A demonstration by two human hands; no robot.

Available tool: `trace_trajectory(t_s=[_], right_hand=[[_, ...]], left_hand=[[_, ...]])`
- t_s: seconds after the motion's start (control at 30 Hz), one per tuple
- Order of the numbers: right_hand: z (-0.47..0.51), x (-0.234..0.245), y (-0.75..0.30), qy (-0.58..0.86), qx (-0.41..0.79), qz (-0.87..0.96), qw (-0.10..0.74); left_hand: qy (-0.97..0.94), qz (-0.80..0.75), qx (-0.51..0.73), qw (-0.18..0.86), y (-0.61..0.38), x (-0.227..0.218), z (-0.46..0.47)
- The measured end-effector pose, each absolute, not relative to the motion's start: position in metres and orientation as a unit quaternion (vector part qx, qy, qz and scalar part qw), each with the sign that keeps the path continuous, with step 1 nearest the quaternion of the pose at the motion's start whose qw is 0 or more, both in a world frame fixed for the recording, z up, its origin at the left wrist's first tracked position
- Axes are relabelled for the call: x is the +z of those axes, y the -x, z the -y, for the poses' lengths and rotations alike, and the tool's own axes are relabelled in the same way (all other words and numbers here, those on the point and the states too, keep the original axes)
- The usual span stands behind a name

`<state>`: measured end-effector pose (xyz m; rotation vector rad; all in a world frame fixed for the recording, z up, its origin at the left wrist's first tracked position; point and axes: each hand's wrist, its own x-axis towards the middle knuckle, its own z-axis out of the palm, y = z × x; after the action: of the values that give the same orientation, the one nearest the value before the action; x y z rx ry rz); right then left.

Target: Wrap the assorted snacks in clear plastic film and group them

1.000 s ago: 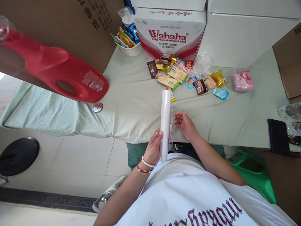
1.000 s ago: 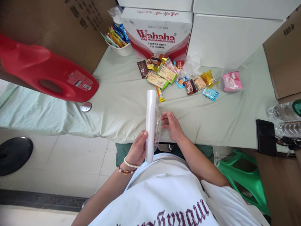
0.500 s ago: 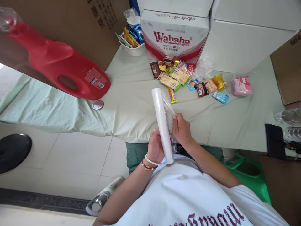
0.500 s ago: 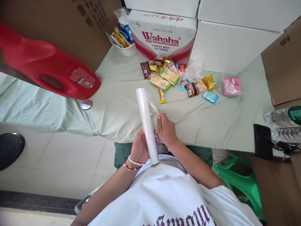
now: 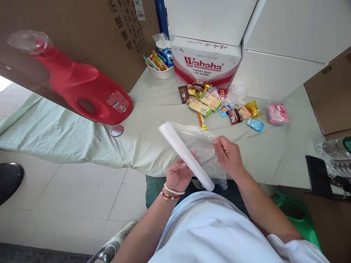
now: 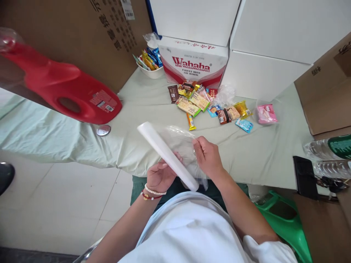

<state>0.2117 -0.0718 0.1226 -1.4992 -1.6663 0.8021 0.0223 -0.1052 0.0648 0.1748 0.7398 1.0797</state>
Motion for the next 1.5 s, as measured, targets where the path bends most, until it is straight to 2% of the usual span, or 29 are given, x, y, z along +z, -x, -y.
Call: trace_trajectory(t_s=[0.1, 0.27, 0.53, 0.7, 0.83, 1.0, 1.13, 1.2, 1.27, 1.37, 1.43, 1.5], right_hand=[[0.074, 0.147, -0.204, 0.535, 0.288, 0.719, 0.338], [0.073, 0.181, -0.203, 0.482, 0.221, 0.797, 0.288], [0.081, 0.21, -0.224, 0.522, 0.19, 0.754, 0.351], [0.078, 0.21, -0.23, 0.526, 0.137, 0.765, 0.346], [0.076, 0.212, -0.259, 0.592, 0.143, 0.702, 0.37], [0.055, 0.17, -0.288, 0.641, 0.216, 0.619, 0.399], [0.03, 0.104, -0.306, 0.676, 0.235, 0.587, 0.377], [0.025, 0.075, -0.315, 0.698, 0.251, 0.562, 0.367], [0.027, 0.056, -0.32, 0.716, 0.278, 0.531, 0.358], [0.036, 0.042, -0.321, 0.735, 0.304, 0.503, 0.338], [0.041, 0.038, -0.32, 0.745, 0.292, 0.512, 0.311], [0.045, 0.035, -0.32, 0.76, 0.246, 0.541, 0.264]], left_hand=[[-0.057, -0.318, 0.528, 0.785, -0.032, 0.069, 0.109], [-0.103, -0.393, 0.498, 0.767, -0.053, 0.062, 0.112], [-0.01, -0.326, 0.437, 0.838, -0.041, 0.066, 0.106], [-0.12, -0.412, 0.363, 0.827, -0.048, 0.075, 0.104], [-0.132, -0.432, 0.381, 0.807, -0.016, 0.077, 0.091], [-0.135, -0.458, 0.418, 0.773, 0.008, 0.085, 0.076], [-0.345, -0.643, 0.34, 0.593, 0.007, 0.08, 0.058], [-0.436, -0.679, 0.298, 0.51, 0.011, 0.075, 0.046], [-0.443, -0.682, 0.291, 0.504, 0.019, 0.072, 0.034], [-0.384, -0.685, 0.286, 0.55, 0.025, 0.073, 0.023], [-0.392, -0.704, 0.273, 0.525, 0.023, 0.075, 0.019], [-0.442, -0.729, 0.257, 0.455, 0.019, 0.075, 0.017]])
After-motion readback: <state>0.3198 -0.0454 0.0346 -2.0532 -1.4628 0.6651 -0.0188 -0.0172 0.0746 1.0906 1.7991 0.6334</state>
